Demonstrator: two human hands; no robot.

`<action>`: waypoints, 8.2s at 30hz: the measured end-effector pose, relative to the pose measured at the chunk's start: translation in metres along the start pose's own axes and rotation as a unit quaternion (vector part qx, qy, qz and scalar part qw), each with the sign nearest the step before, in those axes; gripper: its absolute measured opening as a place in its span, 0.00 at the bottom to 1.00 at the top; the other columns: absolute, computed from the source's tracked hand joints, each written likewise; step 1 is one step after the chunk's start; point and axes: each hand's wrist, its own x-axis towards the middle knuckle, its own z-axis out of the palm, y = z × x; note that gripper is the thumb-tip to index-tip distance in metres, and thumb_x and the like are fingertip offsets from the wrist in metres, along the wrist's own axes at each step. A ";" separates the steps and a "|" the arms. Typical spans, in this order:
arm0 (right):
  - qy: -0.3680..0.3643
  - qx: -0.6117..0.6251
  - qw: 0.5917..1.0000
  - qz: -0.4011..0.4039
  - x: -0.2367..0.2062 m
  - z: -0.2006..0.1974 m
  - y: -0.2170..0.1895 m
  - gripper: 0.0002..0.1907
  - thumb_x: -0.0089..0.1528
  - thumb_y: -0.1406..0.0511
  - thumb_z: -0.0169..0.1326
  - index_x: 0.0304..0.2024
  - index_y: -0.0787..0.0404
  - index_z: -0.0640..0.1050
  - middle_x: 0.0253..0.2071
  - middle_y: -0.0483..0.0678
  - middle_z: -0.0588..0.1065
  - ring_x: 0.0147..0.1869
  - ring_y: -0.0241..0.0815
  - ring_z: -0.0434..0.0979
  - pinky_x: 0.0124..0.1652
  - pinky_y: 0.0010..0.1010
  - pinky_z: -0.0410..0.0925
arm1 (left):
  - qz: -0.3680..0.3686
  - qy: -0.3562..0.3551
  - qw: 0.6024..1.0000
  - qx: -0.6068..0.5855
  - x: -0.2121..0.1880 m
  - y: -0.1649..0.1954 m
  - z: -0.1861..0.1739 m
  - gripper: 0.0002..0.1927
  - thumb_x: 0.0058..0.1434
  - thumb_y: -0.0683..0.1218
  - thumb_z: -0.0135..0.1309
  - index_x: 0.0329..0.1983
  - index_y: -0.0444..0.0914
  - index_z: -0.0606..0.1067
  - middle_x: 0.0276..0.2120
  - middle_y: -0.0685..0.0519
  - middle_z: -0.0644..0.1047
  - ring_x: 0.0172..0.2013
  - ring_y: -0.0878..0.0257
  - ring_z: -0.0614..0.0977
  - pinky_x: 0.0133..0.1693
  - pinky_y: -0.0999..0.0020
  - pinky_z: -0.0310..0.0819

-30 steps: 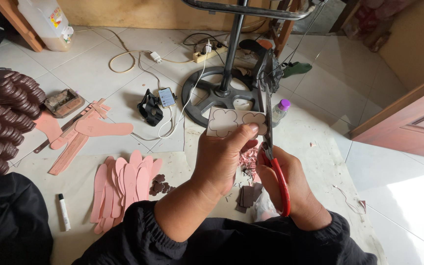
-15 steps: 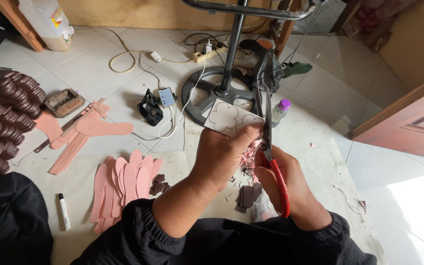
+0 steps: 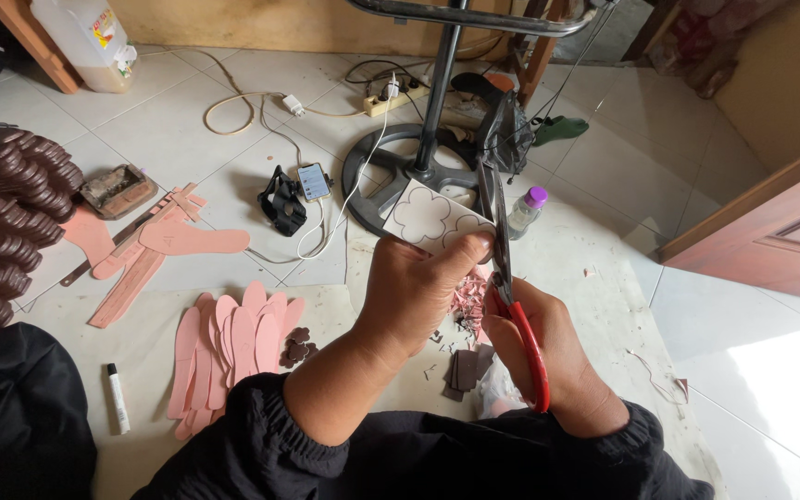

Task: The person uses red-handled scissors to cut a flower-shaped outline from a small piece of light-colored foam. They rotate the foam piece while cutting and place the finished shape on the floor among other cut pieces.

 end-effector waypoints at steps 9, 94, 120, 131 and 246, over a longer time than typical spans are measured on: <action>0.018 0.024 0.999 0.011 -0.001 0.004 0.002 0.07 0.57 0.65 0.51 0.28 0.62 0.72 0.22 0.41 0.69 0.26 0.31 0.64 0.26 0.27 0.63 | -0.071 -0.024 0.995 -0.072 0.002 -0.021 0.003 0.11 0.67 0.46 0.59 0.34 0.33 0.81 0.28 0.54 0.80 0.28 0.70 0.77 0.32 0.75 0.71; -0.125 0.088 0.984 0.089 -0.015 0.017 -0.048 0.08 0.59 0.66 0.50 0.27 0.64 0.69 0.21 0.48 0.68 0.25 0.39 0.68 0.27 0.31 0.66 | -0.033 0.167 0.978 -0.122 0.010 0.006 -0.029 0.10 0.61 0.49 0.64 0.39 0.41 0.77 0.36 0.59 0.79 0.39 0.72 0.76 0.40 0.73 0.66; -0.032 0.101 0.994 0.035 -0.016 -0.003 -0.064 0.08 0.59 0.67 0.49 0.31 0.68 0.74 0.24 0.50 0.74 0.28 0.38 0.74 0.29 0.30 0.69 | -0.031 0.063 0.975 -0.210 -0.009 0.031 0.025 0.07 0.63 0.38 0.58 0.38 0.33 0.71 0.35 0.49 0.78 0.35 0.67 0.80 0.41 0.70 0.78; -0.006 0.058 0.996 0.068 -0.014 0.001 -0.068 0.08 0.57 0.67 0.49 0.31 0.68 0.74 0.22 0.50 0.74 0.26 0.39 0.74 0.28 0.31 0.69 | -0.031 0.067 0.968 -0.239 -0.010 0.031 0.027 0.07 0.64 0.38 0.57 0.37 0.34 0.70 0.33 0.50 0.79 0.34 0.68 0.80 0.39 0.71 0.78; -0.081 -0.057 0.995 -0.026 -0.015 -0.002 -0.040 0.08 0.53 0.65 0.55 0.29 0.63 0.72 0.23 0.44 0.70 0.28 0.33 0.66 0.28 0.29 0.65 | -0.025 -0.026 0.996 -0.078 -0.012 0.010 -0.022 0.06 0.60 0.39 0.60 0.36 0.33 0.75 0.30 0.52 0.80 0.29 0.71 0.79 0.33 0.76 0.76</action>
